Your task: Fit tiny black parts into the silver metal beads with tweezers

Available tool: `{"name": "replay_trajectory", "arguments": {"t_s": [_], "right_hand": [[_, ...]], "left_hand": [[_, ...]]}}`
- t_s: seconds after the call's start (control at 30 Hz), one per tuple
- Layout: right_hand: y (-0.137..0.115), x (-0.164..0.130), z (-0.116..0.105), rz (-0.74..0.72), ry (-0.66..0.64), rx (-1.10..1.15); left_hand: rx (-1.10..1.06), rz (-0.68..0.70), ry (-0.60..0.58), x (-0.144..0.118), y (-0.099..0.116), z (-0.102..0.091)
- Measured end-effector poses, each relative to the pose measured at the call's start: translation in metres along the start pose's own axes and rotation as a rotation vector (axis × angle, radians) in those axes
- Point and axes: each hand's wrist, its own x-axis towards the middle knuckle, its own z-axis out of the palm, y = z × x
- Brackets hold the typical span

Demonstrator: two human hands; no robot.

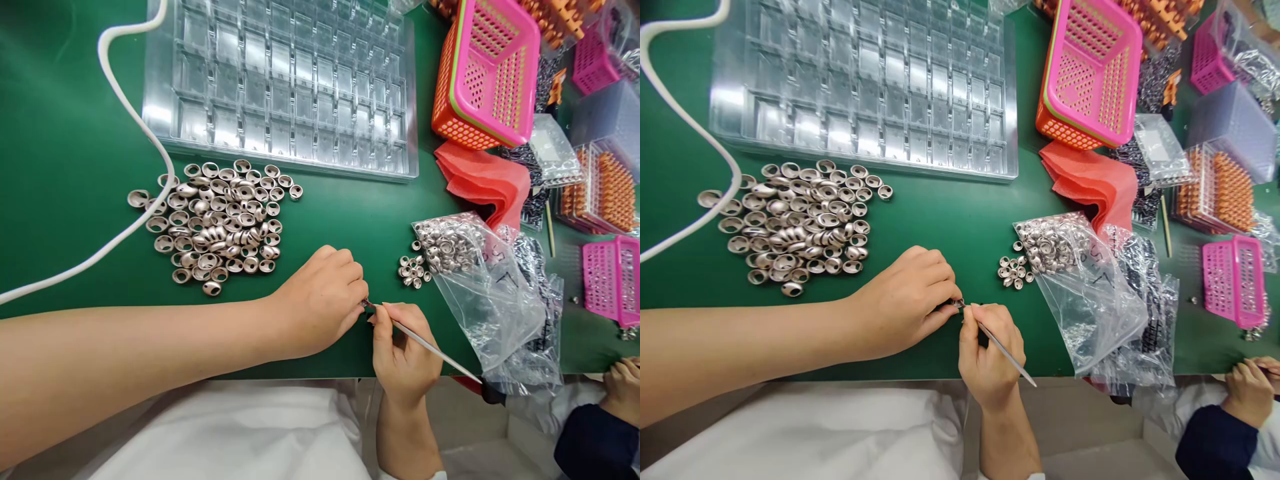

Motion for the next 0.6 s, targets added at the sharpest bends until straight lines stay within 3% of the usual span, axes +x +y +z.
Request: {"name": "replay_trajectory", "arguments": {"t_s": [0.6], "right_hand": [[-0.004,0.017,-0.010,-0.233,-0.154,-0.135]], "left_hand": [[0.026,0.016,0.041,0.000,-0.001,0.003]]}}
